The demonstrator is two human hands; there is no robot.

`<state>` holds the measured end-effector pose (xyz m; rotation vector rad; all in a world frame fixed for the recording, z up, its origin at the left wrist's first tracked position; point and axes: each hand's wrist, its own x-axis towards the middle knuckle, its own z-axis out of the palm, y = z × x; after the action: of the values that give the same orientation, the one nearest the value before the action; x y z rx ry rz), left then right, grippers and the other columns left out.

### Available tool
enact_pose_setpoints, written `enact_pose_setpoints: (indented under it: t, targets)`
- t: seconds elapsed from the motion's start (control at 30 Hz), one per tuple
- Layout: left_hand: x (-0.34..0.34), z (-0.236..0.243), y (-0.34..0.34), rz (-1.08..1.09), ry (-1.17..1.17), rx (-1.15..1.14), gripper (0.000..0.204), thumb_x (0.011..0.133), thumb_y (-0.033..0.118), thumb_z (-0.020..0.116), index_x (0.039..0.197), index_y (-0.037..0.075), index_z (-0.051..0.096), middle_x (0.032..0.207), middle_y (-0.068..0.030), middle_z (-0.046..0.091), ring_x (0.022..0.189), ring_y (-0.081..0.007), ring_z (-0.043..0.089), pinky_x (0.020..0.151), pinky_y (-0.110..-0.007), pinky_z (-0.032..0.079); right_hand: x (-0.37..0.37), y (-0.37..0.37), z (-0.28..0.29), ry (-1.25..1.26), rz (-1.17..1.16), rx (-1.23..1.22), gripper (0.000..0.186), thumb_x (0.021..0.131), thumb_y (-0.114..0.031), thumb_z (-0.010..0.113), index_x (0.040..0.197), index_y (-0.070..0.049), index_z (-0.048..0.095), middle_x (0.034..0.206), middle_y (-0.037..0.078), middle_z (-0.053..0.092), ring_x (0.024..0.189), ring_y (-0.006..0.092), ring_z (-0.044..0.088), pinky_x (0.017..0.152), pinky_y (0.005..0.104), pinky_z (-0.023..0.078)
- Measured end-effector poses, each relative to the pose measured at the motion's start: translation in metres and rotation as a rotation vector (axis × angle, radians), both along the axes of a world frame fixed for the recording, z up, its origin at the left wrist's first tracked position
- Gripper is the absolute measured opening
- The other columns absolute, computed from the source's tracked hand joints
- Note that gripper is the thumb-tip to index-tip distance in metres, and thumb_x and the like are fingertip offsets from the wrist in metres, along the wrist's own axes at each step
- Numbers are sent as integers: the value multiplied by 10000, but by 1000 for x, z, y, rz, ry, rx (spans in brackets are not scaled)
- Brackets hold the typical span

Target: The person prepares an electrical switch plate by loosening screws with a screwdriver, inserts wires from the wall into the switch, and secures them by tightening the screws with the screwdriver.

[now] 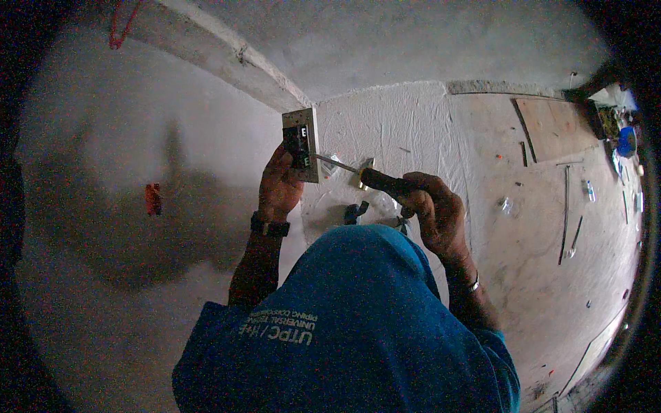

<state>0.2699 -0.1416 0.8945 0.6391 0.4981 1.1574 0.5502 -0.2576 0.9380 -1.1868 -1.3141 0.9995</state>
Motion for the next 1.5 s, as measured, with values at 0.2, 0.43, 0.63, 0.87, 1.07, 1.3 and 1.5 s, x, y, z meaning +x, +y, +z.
enact_pose_setpoints:
  t: [0.2,0.43,0.63,0.87,1.07,1.3,1.5]
  targets:
    - [0,23,2,15,154,15,500,844,88,589,1299,-19,411,1171,-103,577,1043,-198,587,906,-347,489,-5,-3,-12,375,-56,-210,422,948,-336,462,1068,57,557,901,142,644,736,168,625,650,304,527]
    - [-2,33,8,30,318,96,514,828,113,622,1283,-23,424,1113,-95,593,982,-191,601,873,-339,499,-5,-1,-15,319,-69,-177,479,913,-401,499,1061,50,559,835,136,628,678,174,616,586,294,516]
    - [-11,33,19,-13,556,157,515,798,239,675,1211,-6,488,1062,-56,598,954,-159,585,835,-296,484,8,14,10,284,238,-513,412,913,-367,495,1001,22,600,727,77,596,637,143,571,549,278,463]
    - [-16,41,31,-68,742,205,543,798,257,682,1226,-16,491,1068,-50,597,915,-139,579,796,-278,480,4,28,2,251,344,-708,423,914,-403,501,914,5,614,627,7,514,488,95,453,437,256,357]
    - [-20,37,31,-67,813,187,568,796,235,698,1258,-17,483,1066,-56,613,943,-129,577,846,-277,467,4,38,-9,158,374,-682,356,929,-337,512,921,-4,637,657,26,554,530,83,489,443,256,370]
    - [-16,43,28,-49,834,210,514,816,229,666,1239,-7,491,1070,-46,605,933,-143,576,813,-281,466,1,33,-17,-65,340,-261,340,908,-289,526,985,33,604,706,63,601,564,100,531,485,253,419]
    - [-16,54,25,-77,902,185,475,841,211,640,1230,-20,497,1080,-56,603,943,-145,573,837,-288,461,4,39,-6,-105,331,-406,261,844,-256,622,930,-10,618,730,73,626,583,164,577,535,281,465]
